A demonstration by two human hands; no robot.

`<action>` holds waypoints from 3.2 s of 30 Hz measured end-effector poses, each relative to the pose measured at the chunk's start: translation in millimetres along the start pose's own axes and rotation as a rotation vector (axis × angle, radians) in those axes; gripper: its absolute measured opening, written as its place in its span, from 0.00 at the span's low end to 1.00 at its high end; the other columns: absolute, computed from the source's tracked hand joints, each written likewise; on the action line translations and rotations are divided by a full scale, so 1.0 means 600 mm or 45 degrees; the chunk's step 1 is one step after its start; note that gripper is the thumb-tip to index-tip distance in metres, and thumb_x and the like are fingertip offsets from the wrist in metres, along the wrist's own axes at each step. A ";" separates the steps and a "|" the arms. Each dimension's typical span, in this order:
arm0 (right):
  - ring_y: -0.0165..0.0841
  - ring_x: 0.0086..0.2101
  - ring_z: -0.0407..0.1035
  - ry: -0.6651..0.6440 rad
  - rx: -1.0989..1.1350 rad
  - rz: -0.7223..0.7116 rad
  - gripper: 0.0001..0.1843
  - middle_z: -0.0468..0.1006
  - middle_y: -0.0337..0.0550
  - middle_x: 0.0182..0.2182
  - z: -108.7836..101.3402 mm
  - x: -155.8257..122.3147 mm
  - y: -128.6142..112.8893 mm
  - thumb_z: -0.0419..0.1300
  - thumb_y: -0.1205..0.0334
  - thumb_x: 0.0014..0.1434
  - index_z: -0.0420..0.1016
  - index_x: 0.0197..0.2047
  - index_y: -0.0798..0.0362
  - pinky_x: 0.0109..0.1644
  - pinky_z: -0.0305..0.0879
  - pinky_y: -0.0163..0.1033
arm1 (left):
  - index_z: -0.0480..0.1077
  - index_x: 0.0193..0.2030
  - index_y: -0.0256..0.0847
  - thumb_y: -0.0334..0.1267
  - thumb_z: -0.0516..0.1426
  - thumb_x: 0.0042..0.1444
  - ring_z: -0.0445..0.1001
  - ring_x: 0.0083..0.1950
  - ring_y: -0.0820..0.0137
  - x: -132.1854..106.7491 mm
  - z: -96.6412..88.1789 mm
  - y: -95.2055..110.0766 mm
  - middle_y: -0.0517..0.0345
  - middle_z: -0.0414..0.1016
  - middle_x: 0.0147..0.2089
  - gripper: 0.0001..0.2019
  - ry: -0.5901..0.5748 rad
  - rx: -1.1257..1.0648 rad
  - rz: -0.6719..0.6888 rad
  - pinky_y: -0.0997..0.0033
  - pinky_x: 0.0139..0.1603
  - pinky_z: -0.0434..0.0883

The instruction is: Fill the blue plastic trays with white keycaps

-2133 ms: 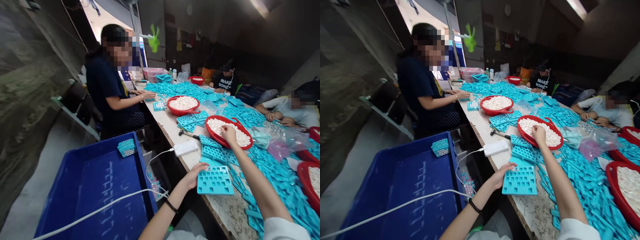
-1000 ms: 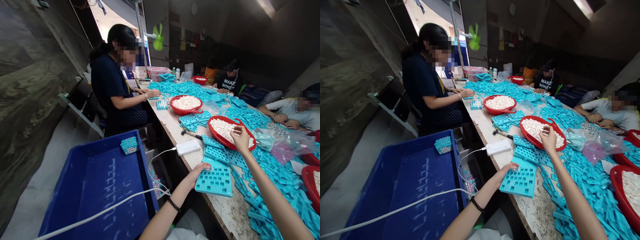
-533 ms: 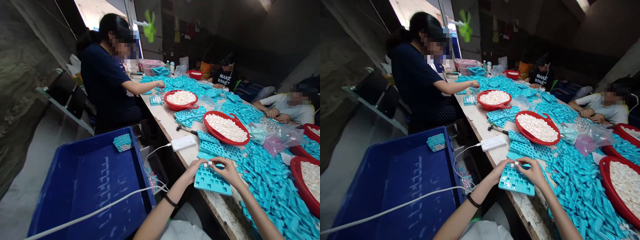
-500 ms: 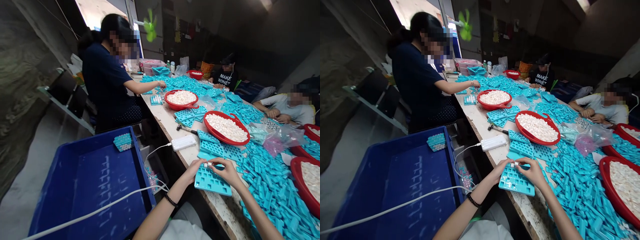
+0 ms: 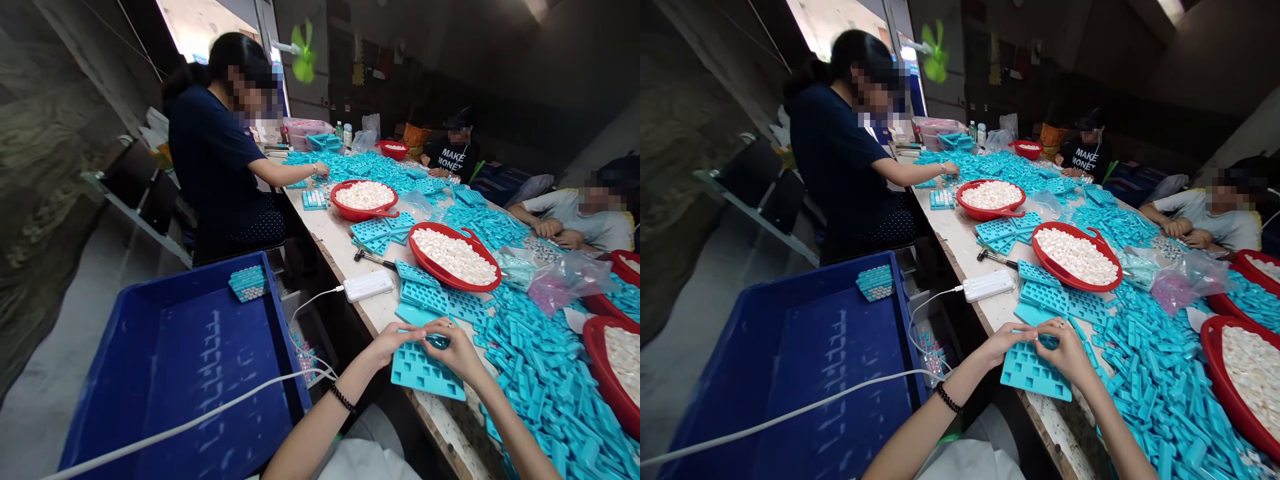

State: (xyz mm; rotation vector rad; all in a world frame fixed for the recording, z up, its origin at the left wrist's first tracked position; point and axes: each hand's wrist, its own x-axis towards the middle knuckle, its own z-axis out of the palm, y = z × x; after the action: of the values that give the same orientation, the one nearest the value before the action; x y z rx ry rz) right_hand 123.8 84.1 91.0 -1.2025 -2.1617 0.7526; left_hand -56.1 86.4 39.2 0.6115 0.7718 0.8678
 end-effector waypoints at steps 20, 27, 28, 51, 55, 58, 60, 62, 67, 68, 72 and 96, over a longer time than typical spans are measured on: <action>0.44 0.42 0.75 0.148 0.130 -0.127 0.09 0.82 0.46 0.41 0.033 -0.042 0.050 0.65 0.52 0.63 0.84 0.44 0.41 0.45 0.73 0.51 | 0.83 0.33 0.36 0.42 0.76 0.27 0.76 0.46 0.56 -0.009 0.011 -0.017 0.52 0.80 0.35 0.22 0.147 0.255 0.182 0.61 0.50 0.69; 0.50 0.48 0.74 0.158 -0.011 -0.221 0.10 0.81 0.47 0.45 0.032 -0.042 0.062 0.62 0.52 0.64 0.83 0.45 0.40 0.52 0.71 0.60 | 0.82 0.31 0.37 0.38 0.75 0.27 0.76 0.42 0.58 -0.003 0.013 -0.018 0.55 0.78 0.31 0.19 0.188 0.272 0.198 0.60 0.48 0.69; 0.50 0.50 0.73 0.140 -0.024 -0.249 0.10 0.81 0.47 0.46 0.030 -0.040 0.063 0.62 0.52 0.64 0.83 0.46 0.40 0.53 0.71 0.60 | 0.82 0.31 0.37 0.38 0.75 0.27 0.76 0.42 0.58 -0.003 0.013 -0.019 0.55 0.78 0.31 0.19 0.188 0.278 0.209 0.61 0.48 0.69; 0.49 0.52 0.73 0.317 0.141 0.032 0.16 0.76 0.53 0.51 0.068 -0.084 0.073 0.61 0.46 0.64 0.84 0.43 0.47 0.50 0.75 0.52 | 0.76 0.18 0.43 0.44 0.75 0.33 0.75 0.35 0.59 0.030 -0.001 0.045 0.62 0.69 0.18 0.13 -0.279 1.005 0.030 0.66 0.39 0.70; 0.50 0.50 0.73 0.388 0.149 0.058 0.17 0.77 0.53 0.48 0.076 -0.080 0.073 0.62 0.44 0.63 0.85 0.41 0.47 0.53 0.73 0.54 | 0.78 0.20 0.46 0.44 0.73 0.38 0.75 0.36 0.59 0.041 -0.003 0.062 0.61 0.73 0.21 0.10 -0.341 1.129 -0.058 0.67 0.39 0.70; 0.50 0.49 0.73 0.441 0.144 0.084 0.15 0.77 0.52 0.48 0.082 -0.080 0.066 0.63 0.46 0.62 0.85 0.41 0.46 0.54 0.71 0.54 | 0.79 0.21 0.46 0.42 0.71 0.40 0.75 0.35 0.60 0.044 0.003 0.072 0.59 0.77 0.25 0.07 -0.388 1.205 -0.103 0.67 0.38 0.69; 0.49 0.50 0.72 0.464 0.165 0.099 0.12 0.78 0.51 0.47 0.085 -0.086 0.055 0.63 0.50 0.62 0.85 0.41 0.47 0.55 0.69 0.53 | 0.79 0.21 0.46 0.40 0.71 0.39 0.74 0.32 0.62 0.041 0.014 0.073 0.60 0.76 0.24 0.06 -0.440 1.257 -0.109 0.68 0.36 0.68; 0.47 0.49 0.73 0.472 0.188 0.120 0.08 0.79 0.49 0.47 0.090 -0.090 0.042 0.65 0.56 0.62 0.85 0.39 0.47 0.55 0.68 0.51 | 0.79 0.23 0.44 0.44 0.69 0.42 0.72 0.31 0.64 0.037 0.023 0.071 0.61 0.75 0.23 0.08 -0.500 1.315 -0.103 0.69 0.35 0.67; 0.39 0.50 0.72 0.544 0.213 0.227 0.09 0.80 0.40 0.47 0.083 -0.083 0.027 0.73 0.65 0.54 0.85 0.39 0.45 0.58 0.62 0.43 | 0.82 0.34 0.40 0.57 0.60 0.52 0.76 0.46 0.54 0.050 0.025 0.074 0.54 0.82 0.37 0.20 -0.668 1.485 -0.052 0.65 0.48 0.70; 0.37 0.50 0.73 0.577 0.205 0.226 0.09 0.80 0.39 0.46 0.079 -0.083 0.023 0.73 0.65 0.54 0.85 0.40 0.45 0.58 0.61 0.42 | 0.82 0.36 0.41 0.59 0.62 0.49 0.75 0.51 0.51 0.053 0.025 0.076 0.53 0.83 0.41 0.22 -0.577 1.494 -0.048 0.63 0.51 0.70; 0.34 0.49 0.73 0.667 0.118 0.188 0.09 0.81 0.37 0.45 0.066 -0.099 -0.008 0.72 0.65 0.55 0.84 0.41 0.45 0.60 0.57 0.39 | 0.83 0.41 0.44 0.62 0.64 0.45 0.74 0.57 0.45 0.046 0.034 0.075 0.52 0.83 0.48 0.26 -0.622 1.422 -0.078 0.55 0.58 0.71; 0.39 0.53 0.68 0.680 -0.050 0.407 0.14 0.79 0.37 0.48 0.053 -0.142 -0.010 0.70 0.69 0.55 0.83 0.42 0.40 0.62 0.57 0.50 | 0.82 0.32 0.41 0.56 0.70 0.35 0.77 0.51 0.44 0.058 0.051 -0.016 0.48 0.83 0.40 0.22 -0.464 1.009 0.029 0.53 0.54 0.70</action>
State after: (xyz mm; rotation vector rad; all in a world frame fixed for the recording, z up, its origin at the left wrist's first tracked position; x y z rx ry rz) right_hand 136.7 0.4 57.0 -1.5815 -1.5748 0.4425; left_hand -12.7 105.7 38.1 1.4361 0.7603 0.4206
